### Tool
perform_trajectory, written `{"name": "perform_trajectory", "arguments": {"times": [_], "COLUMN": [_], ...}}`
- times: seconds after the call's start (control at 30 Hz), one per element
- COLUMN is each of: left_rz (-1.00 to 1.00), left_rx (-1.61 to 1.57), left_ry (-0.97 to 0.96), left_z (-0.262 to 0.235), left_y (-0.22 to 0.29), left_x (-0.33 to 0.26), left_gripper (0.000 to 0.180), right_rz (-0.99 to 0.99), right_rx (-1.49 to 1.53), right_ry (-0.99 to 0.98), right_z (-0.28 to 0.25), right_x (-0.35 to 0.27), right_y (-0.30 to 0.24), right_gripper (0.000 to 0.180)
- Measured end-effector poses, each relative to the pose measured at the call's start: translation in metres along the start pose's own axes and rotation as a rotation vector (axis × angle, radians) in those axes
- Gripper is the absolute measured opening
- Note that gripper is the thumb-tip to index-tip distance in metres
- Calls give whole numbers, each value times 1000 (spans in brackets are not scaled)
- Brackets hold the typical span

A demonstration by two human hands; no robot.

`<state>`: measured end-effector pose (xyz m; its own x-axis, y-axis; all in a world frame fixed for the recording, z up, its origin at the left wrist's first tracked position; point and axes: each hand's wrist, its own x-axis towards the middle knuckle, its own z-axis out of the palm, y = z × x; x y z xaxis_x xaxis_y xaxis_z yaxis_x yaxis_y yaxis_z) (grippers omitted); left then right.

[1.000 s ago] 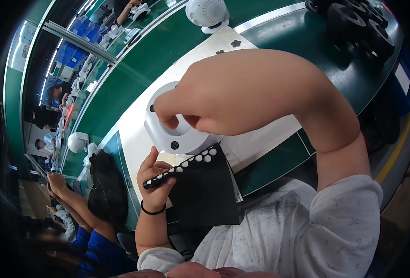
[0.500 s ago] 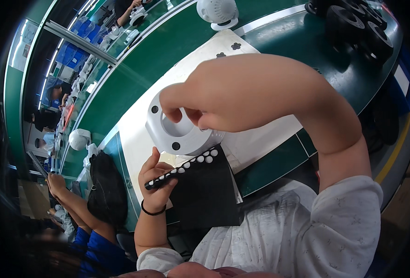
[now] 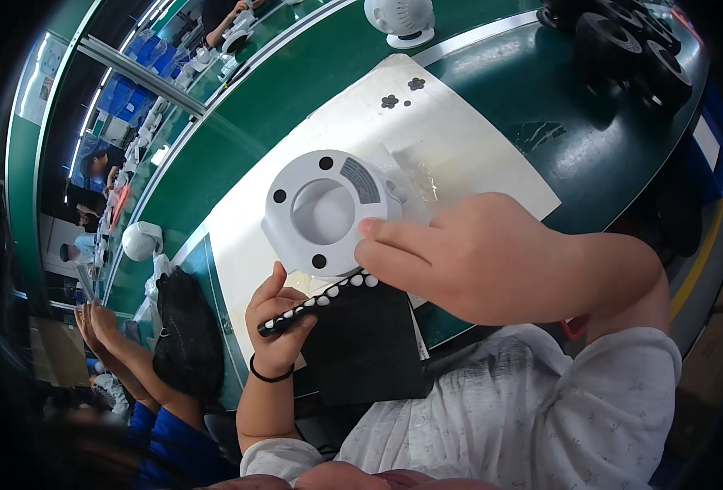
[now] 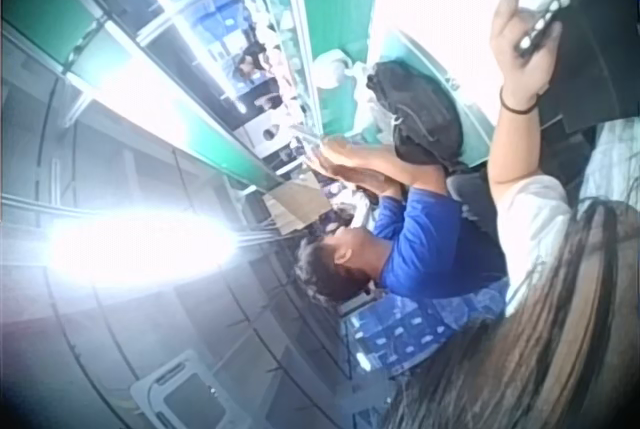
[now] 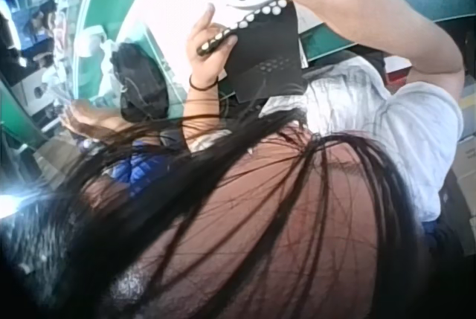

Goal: The person applies small adhesive pads from a sheet onto the base of camera housings and places the finished parts onto the conveyor belt.

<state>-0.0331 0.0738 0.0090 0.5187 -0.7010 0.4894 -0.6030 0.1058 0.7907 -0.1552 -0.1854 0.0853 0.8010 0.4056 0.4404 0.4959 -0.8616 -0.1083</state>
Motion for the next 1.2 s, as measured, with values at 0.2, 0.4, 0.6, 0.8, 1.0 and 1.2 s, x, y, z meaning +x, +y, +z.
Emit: {"name": "perform_trajectory", "arguments": {"times": [0.2,0.4,0.6,0.8,1.0,1.2], "left_rz": [4,7,-90,-155,-112,-115], "left_rx": [19,10,-30,-162,-194,-270], "left_ry": [5,15,14,6,32,65], "left_z": [-1,-2,-9,-19,-20,-22], "left_y": [-5,-4,8,0,-11,-19], "left_x": [-3,-2,6,11,9,4], "left_gripper": [25,24,16,11,13,10], "right_rz": [683,718,523,635,212,511], "right_rx": [1016,1423,1341,768,-523,-82], "right_ry": [83,-175,75,326,218,-86], "right_z": [9,22,14,77,195,185], "right_x": [22,46,81,160,180,192], "right_y": [39,45,80,170,254,236], "right_gripper": [43,37,39,33,20,32]}}
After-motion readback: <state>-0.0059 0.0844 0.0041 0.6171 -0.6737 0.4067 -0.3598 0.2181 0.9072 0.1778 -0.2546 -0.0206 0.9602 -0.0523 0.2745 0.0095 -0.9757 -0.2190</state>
